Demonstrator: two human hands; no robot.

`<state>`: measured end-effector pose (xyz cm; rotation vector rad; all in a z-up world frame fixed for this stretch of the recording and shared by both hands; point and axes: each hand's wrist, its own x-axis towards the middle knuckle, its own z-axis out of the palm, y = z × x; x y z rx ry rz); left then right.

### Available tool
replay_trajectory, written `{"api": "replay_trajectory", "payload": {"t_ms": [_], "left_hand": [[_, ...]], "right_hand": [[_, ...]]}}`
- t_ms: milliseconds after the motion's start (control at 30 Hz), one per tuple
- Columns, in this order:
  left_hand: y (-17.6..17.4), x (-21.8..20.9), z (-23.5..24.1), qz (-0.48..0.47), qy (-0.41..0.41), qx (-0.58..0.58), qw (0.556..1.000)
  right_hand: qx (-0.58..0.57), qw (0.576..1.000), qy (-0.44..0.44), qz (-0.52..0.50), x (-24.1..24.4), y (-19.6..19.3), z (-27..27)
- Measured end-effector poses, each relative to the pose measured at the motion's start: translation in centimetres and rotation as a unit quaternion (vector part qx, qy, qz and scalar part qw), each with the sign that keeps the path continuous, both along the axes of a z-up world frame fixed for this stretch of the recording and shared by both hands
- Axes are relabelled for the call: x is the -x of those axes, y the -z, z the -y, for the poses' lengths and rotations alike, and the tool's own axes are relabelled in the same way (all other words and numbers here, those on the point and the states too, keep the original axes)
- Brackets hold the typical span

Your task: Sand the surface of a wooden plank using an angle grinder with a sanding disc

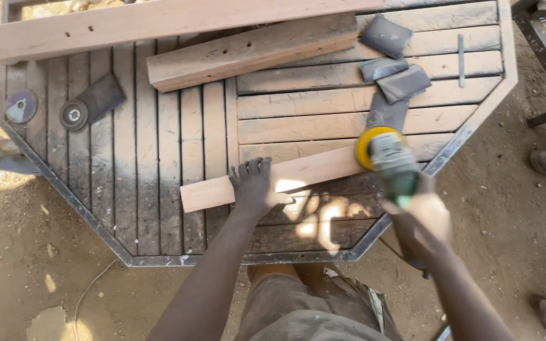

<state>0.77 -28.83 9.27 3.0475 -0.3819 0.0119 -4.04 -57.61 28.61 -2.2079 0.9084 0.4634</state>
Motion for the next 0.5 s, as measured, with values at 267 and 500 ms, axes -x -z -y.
{"api": "replay_trajectory", "payload": {"t_ms": [267,500], "left_hand": [[3.5,-1.9,1.3,-0.051,-0.027,-0.035,0.998],[2.7,-1.3,1.8,-0.022,-0.033,-0.041,0.998]], "right_hand": [[0.032,0.993,-0.113,-0.016,-1.6,2.8,1.0],[0.137,0.990,0.022,-0.003,0.1,6.1,10.3]]}}
